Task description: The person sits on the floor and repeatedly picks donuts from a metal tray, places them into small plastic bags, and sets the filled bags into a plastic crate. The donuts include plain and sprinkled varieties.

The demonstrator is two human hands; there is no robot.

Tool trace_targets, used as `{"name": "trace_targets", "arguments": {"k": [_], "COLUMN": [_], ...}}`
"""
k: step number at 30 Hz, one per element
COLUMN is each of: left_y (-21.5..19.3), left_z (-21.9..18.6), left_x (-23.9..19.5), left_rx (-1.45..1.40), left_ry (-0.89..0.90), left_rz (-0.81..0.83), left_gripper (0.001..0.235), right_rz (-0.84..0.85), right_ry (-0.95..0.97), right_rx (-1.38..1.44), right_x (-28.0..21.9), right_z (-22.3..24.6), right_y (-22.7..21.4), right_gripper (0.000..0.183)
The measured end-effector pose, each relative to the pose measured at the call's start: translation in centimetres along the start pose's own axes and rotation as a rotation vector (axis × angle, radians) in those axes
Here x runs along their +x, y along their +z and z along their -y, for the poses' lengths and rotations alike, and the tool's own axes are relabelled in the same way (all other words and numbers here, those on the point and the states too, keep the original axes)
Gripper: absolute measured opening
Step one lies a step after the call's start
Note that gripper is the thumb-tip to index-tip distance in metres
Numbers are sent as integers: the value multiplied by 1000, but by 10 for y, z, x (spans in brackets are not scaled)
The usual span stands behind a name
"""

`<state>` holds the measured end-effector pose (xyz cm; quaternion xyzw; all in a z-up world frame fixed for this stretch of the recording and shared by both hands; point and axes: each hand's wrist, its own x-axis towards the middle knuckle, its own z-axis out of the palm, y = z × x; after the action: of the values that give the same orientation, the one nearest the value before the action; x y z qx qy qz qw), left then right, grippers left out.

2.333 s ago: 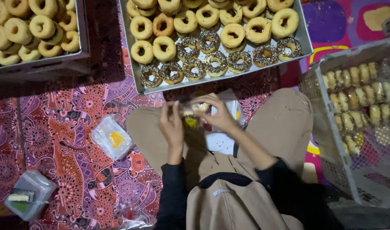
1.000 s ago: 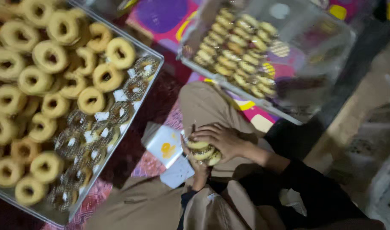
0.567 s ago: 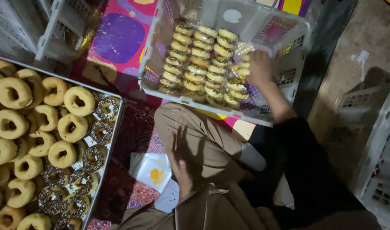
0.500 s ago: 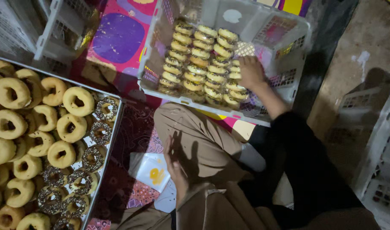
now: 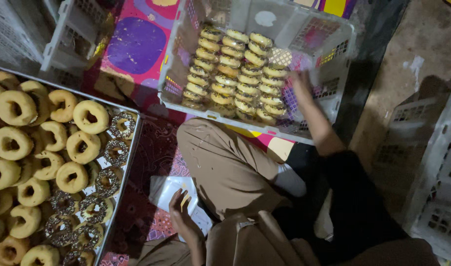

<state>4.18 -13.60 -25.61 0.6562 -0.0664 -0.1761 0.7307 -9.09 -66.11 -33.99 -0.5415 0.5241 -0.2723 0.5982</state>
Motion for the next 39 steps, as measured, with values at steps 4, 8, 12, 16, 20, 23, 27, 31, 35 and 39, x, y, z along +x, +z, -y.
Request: {"name": "trace_targets", "arguments": {"k": [4, 8, 12, 16, 20, 23, 27, 31, 35, 39], "left_y": [-25, -37, -35, -43, -84, -110, -114, -85, -73, -92], "left_z": [7, 10, 6, 16, 43, 51, 66, 75, 82, 78], "left_x": [-11, -12, -22, -29, -37, -34, -31, -27, -22, -13], "left_rx": [-47, -101, -131, -122, 96, 647, 1059, 1162, 1194, 978], "left_ry": [-50, -61, -42, -80, -69, 122, -55, -16, -66, -95], "left_rz": [-126, -146, -185, -244, -317, -360, -248, -201, -222, -332], "left_gripper": [57, 54, 47, 37, 29, 26, 55, 76, 73, 49], "right_rz": [-26, 222, 242, 195, -3, 106, 861, 1294, 1228, 1326], "right_ry": [598, 509, 536, 481, 257, -51, -346, -976, -1168, -1109], "right_rx": [-48, 87, -39, 71, -10, -164, -482, -831, -1394, -1287], "right_x": [-47, -54, -29, -52, -116, -160, -251, -334, -335, -327], "right_z": [-29, -64, -75, -60, -4, 51, 54, -20, -83, -88], "right_y": [-16, -5, 1, -30, -22, 39, 192, 337, 395, 393], "right_gripper": [47, 36, 35, 34, 33, 33, 34, 32, 31, 15]}}
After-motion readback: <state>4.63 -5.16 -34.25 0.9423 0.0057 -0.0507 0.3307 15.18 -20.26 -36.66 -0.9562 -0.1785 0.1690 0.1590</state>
